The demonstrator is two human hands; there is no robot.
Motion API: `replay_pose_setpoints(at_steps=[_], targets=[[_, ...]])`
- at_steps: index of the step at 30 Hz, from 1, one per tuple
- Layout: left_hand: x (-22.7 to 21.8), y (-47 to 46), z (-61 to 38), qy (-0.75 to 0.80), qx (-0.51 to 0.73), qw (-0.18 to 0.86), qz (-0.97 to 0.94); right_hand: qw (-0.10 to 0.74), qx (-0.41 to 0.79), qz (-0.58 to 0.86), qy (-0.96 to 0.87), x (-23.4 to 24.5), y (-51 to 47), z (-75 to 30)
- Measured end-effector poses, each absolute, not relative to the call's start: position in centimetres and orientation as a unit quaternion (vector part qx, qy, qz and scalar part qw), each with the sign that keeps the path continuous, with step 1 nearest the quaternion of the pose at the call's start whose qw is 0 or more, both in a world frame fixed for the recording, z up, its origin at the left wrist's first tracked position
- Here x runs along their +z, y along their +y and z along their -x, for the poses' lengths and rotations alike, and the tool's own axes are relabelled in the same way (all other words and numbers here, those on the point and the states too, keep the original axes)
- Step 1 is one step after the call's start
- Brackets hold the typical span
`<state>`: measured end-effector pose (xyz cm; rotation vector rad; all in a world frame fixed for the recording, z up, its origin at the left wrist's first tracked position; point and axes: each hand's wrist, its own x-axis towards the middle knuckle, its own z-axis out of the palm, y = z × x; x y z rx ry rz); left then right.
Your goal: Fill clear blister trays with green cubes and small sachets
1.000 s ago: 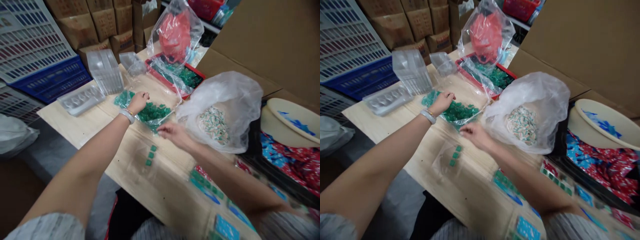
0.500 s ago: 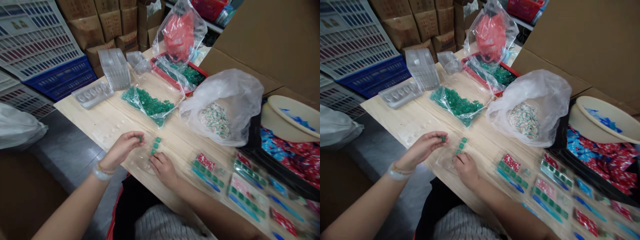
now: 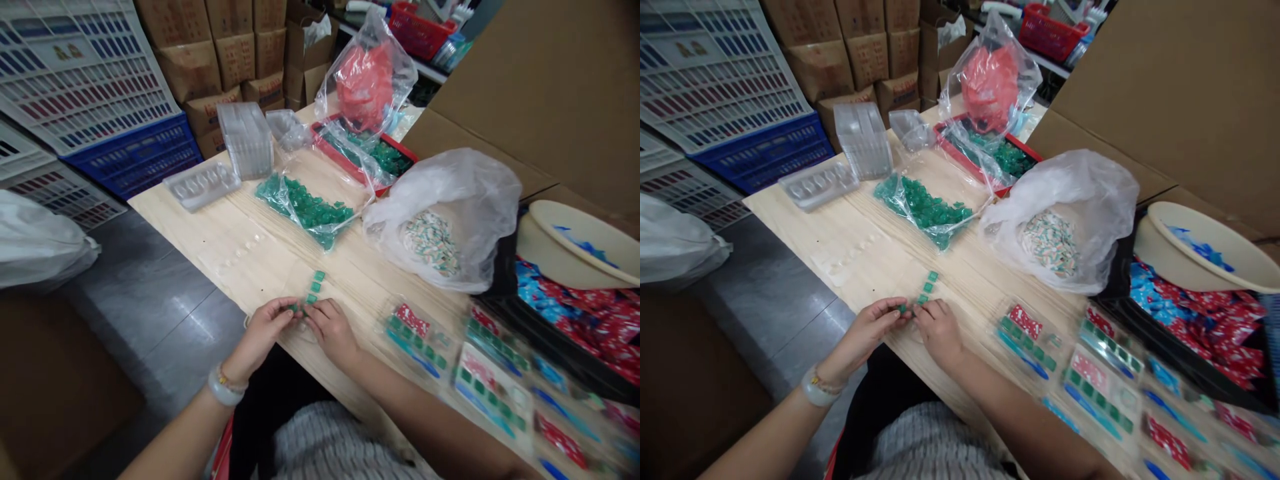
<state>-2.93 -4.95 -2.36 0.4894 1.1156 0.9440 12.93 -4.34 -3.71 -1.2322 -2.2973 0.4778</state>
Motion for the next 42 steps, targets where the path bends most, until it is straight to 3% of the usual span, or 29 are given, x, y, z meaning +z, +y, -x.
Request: replay_pose_setpoints(at_steps=[6,12,18,25,30,33,37,42], targets=[[-1.4,-5.1,2.4,0.537,0.44,0.641,-0.328,0.28,0.219,0.501,-0.789,-0.3,-4.0,-12.2],[-0.7,-5.1,1.7,0.57,0.447,0.583,-0.367,0.279,0.403,0.525,-0.696,0.9,-2.6,-11.9],[-0.2,-5.9,1.0,0.598,0.429,0.462,-0.495,0.242,0.451,0.578,-0.636,1.9,-2.8,-12.0],[0.4,-5.6,1.3,0.533,0.389,0.638,-0.396,0.172,0.64,0.542,-0.516,2.9,-2.0,-13.1],[0.7,-5.8,1.2,0.54,0.349,0.524,-0.559,0.118,0.595,0.551,-0.574,3.3,-1.9,-13.4],[1.2,-6.1,1.1,0.555,0.347,0.478,-0.587,0.106,0.634,0.522,-0.561,3.6,-1.6,-13.6],[1.2,-6.2,1.4,0.494,0.343,0.555,-0.575,0.089,0.732,0.472,-0.483,3.8,-1.1,-14.0],[0.9,-6.4,1.2,0.497,0.366,0.615,-0.492,0.129,0.717,0.489,-0.479,3.7,-1.2,-13.5]])
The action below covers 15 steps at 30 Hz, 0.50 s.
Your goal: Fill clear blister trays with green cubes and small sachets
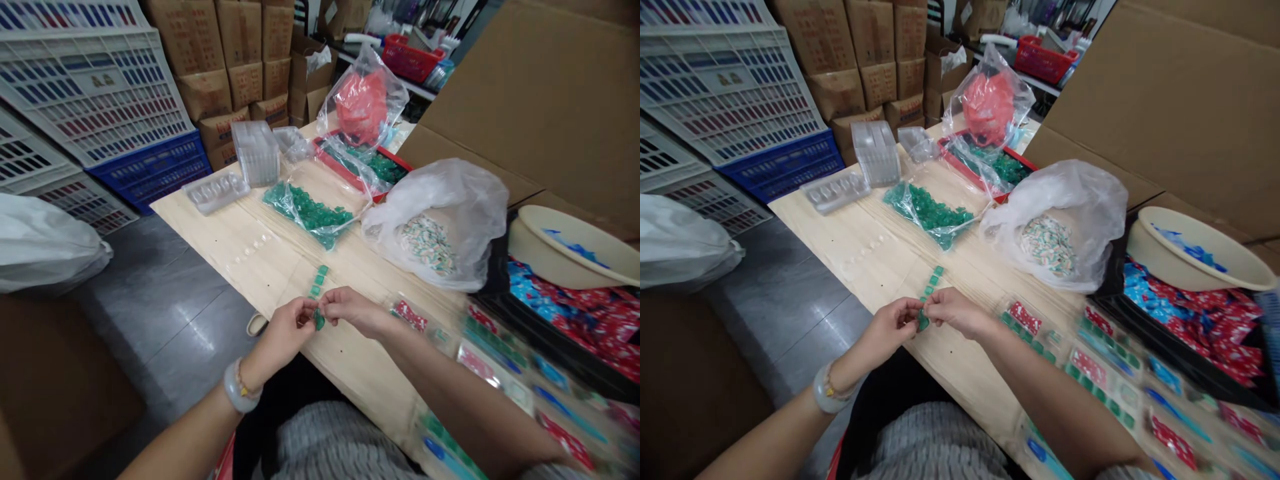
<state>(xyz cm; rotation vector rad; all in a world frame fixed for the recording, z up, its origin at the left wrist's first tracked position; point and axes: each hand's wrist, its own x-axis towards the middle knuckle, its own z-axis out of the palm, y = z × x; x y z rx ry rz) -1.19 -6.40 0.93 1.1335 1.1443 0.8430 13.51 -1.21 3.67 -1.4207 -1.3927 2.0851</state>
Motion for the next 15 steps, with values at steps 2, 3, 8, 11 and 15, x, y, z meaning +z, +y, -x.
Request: replay_pose_setpoints(at_steps=[2,3,8,11,15], targets=[[1.2,-6.5,0.9,0.501,0.382,0.645,-0.431,0.162,0.698,0.486,-0.501,3.9,-1.7,-13.3],[1.4,-6.5,0.8,0.496,0.391,0.668,-0.393,0.187,0.685,0.48,-0.516,4.0,-2.0,-13.3],[2.5,-6.9,0.5,0.452,0.415,0.759,-0.219,0.284,0.567,0.42,-0.649,3.9,-4.1,-14.0],[2.6,-7.2,0.4,0.444,0.404,0.77,-0.214,0.296,0.548,0.425,-0.657,3.2,-4.9,-14.4],[2.1,-7.7,0.3,0.452,0.396,0.733,-0.319,0.292,0.563,0.449,-0.629,2.7,-5.6,-14.7]])
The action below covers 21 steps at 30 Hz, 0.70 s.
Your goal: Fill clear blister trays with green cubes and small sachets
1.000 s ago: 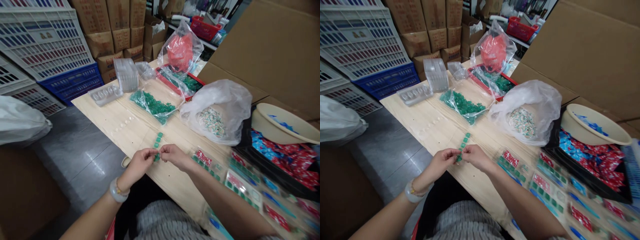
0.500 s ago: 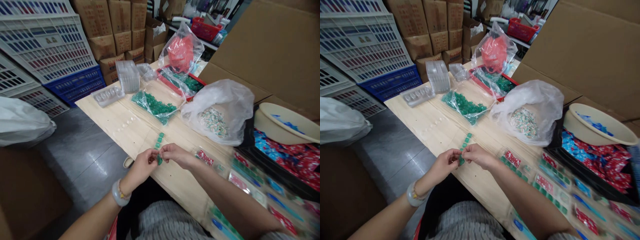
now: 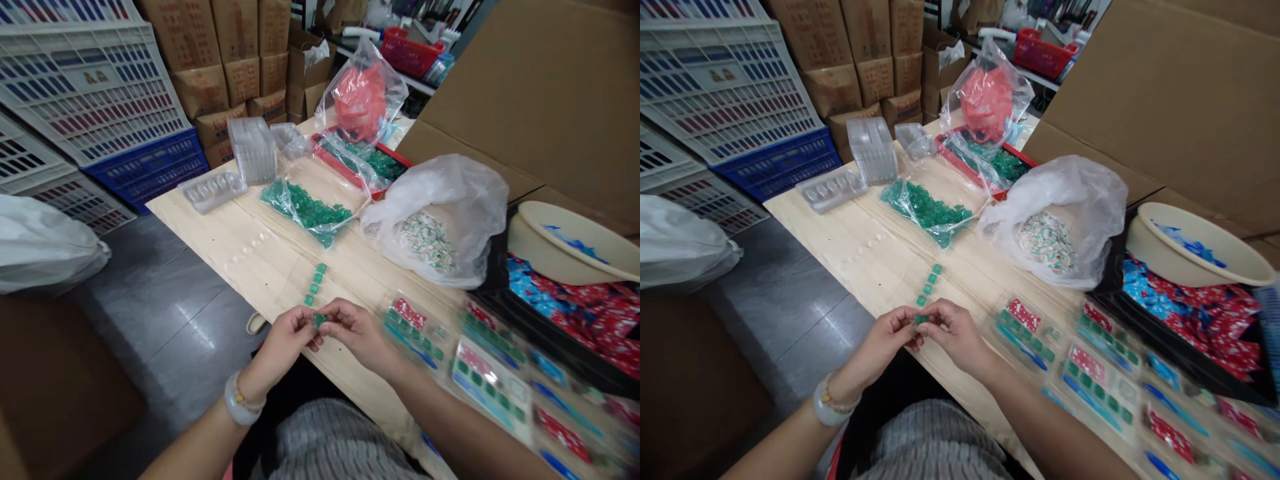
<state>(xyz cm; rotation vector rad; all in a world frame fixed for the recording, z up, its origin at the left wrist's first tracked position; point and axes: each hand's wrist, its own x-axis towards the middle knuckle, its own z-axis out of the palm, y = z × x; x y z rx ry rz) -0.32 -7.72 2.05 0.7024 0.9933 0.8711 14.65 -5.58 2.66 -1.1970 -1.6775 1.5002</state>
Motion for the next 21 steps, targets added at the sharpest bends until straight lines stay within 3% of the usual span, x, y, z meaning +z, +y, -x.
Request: replay_pose_setpoints(at_steps=[5,11,14,17,21], targets=[[1.1,-9.2,0.1,0.522,0.435,0.571,-0.461,0.299,0.522,0.461,-0.652,2.8,-7.1,-14.7],[0.3,-11.5,0.3,0.564,0.39,0.503,-0.526,0.293,0.501,0.466,-0.667,2.3,-9.7,-14.0],[-0.4,-11.1,1.5,0.576,0.359,0.393,-0.62,0.29,0.438,0.49,-0.695,1.5,-9.3,-13.6],[-1.3,-9.9,2.7,0.59,0.309,0.252,-0.702,0.227,0.301,0.512,-0.772,0.4,-7.6,-12.8],[-2.6,-8.7,3.2,0.569,0.258,0.215,-0.751,0.093,0.176,0.501,-0.842,-0.9,-5.6,-11.4]])
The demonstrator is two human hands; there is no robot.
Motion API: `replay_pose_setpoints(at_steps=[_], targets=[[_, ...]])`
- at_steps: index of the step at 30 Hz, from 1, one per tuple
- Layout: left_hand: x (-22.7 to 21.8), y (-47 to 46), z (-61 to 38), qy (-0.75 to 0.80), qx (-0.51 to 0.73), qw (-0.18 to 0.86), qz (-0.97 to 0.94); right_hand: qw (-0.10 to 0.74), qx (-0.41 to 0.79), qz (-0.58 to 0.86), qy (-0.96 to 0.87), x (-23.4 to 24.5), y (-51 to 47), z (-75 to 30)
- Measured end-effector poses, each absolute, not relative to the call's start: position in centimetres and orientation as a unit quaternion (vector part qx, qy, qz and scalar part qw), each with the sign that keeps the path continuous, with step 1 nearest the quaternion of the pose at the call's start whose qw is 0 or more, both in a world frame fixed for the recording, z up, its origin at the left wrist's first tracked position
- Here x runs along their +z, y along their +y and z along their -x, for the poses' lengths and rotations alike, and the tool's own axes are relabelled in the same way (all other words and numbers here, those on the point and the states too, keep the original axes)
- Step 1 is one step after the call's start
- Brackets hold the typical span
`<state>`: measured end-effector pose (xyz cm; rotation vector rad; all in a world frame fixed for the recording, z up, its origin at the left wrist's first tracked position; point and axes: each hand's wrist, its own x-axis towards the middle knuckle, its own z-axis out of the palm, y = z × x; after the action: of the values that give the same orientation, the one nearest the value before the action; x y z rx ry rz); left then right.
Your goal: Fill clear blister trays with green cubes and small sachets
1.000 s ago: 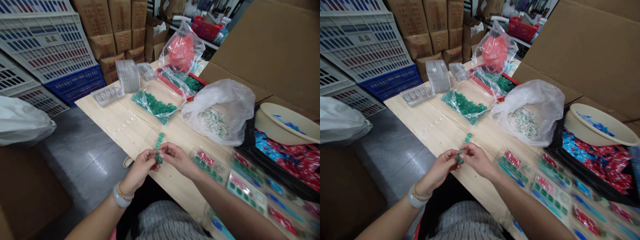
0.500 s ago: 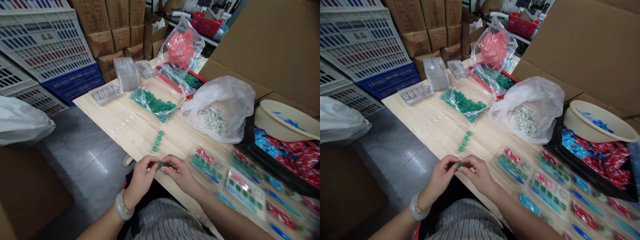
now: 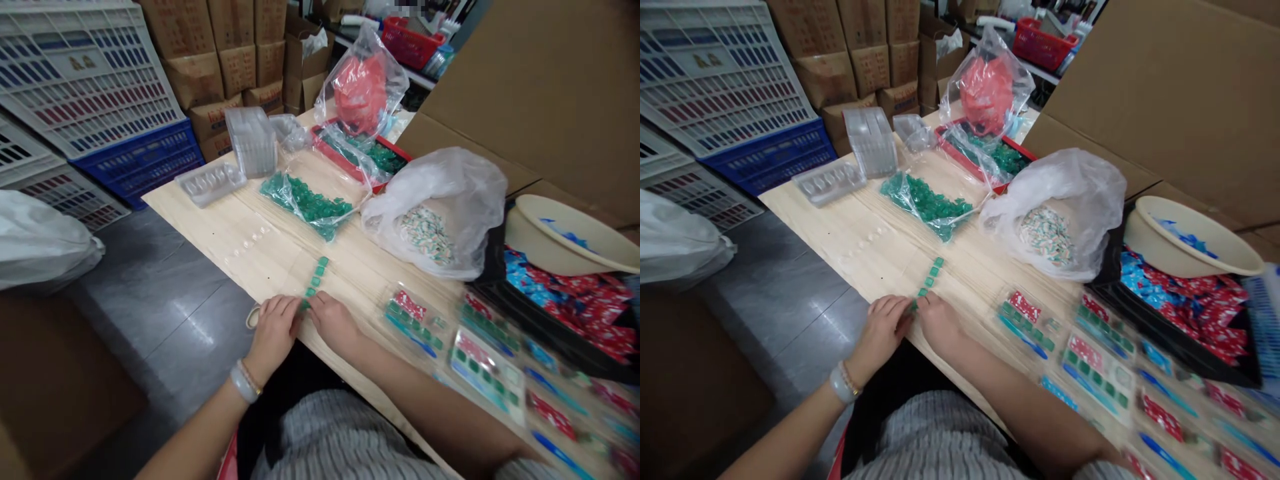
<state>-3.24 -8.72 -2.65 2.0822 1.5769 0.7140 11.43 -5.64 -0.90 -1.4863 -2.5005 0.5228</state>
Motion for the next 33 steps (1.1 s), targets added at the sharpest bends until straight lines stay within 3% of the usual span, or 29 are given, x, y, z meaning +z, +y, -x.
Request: replay_pose_setpoints(at_steps=[6,13,20,25,33], targets=[[-3.6,-8.8,3.1,0.552,0.27,0.226,-0.756,0.086,0.132,0.527,-0.835,-1.8,-6.2,-10.3],[-2.5,-9.2,2.8,0.568,0.302,0.235,-0.728,0.176,0.215,0.566,-0.776,-3.1,-7.1,-10.8],[-1.8,-8.2,1.3,0.617,0.223,0.25,-0.713,0.279,0.242,0.534,-0.76,-4.2,-7.8,-11.2],[-1.6,-8.4,2.0,0.623,0.164,0.191,-0.741,0.304,0.224,0.535,-0.756,-5.1,-7.9,-11.1],[-2.3,-8.4,2.6,0.59,0.231,0.222,-0.741,0.343,0.259,0.518,-0.74,-4.7,-8.0,-11.7]])
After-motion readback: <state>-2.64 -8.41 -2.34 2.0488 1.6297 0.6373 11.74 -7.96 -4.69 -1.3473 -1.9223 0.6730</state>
